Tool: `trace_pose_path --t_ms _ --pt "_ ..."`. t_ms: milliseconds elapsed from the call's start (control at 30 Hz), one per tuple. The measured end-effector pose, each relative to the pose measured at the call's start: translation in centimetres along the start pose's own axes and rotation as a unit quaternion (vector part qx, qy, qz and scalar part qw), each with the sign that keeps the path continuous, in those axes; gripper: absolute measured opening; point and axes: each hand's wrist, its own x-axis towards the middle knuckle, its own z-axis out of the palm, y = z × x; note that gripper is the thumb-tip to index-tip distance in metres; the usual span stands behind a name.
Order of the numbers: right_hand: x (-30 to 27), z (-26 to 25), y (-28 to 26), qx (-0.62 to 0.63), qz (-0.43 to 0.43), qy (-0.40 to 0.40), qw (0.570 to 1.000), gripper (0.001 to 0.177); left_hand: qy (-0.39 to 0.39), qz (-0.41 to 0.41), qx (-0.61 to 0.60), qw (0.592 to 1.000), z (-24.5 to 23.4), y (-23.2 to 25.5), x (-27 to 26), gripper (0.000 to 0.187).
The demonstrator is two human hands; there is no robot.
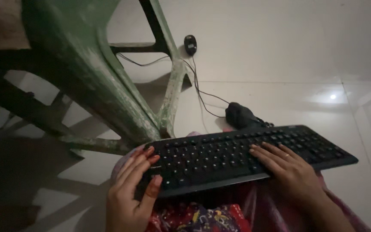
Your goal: The person wipes a computer keyboard and mouse with a cloth, then wipes the floor. The person also repeatedly picks up and places down a book from a chair to a nearby table.
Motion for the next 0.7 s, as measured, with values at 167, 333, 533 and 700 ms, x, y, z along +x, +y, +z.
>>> trace_pose_path --t_ms 167,333,533,700 --pt "-0.5 -3.0 0.1 0.044 0.054 0.048 0.996 0.069 0.012 0.036 -0.011 0.999 -2.2 0.8 0.0 0.044" --pt "-0.4 -5.8 0.2 0.086 0.064 0.062 0.992 0.066 0.004 0.202 0.058 0.978 -3.0 3.4 1.9 0.056" --pt "0.3 -8.4 1.0 0.082 0.071 0.043 0.993 0.061 0.015 0.194 -0.107 0.975 -5.1 8.3 4.7 0.041" --pt "3.2 -11.2 2.0 0.123 0.036 0.152 0.980 0.054 0.137 0.455 -0.015 0.880 -7.1 14.2 10.0 0.021"
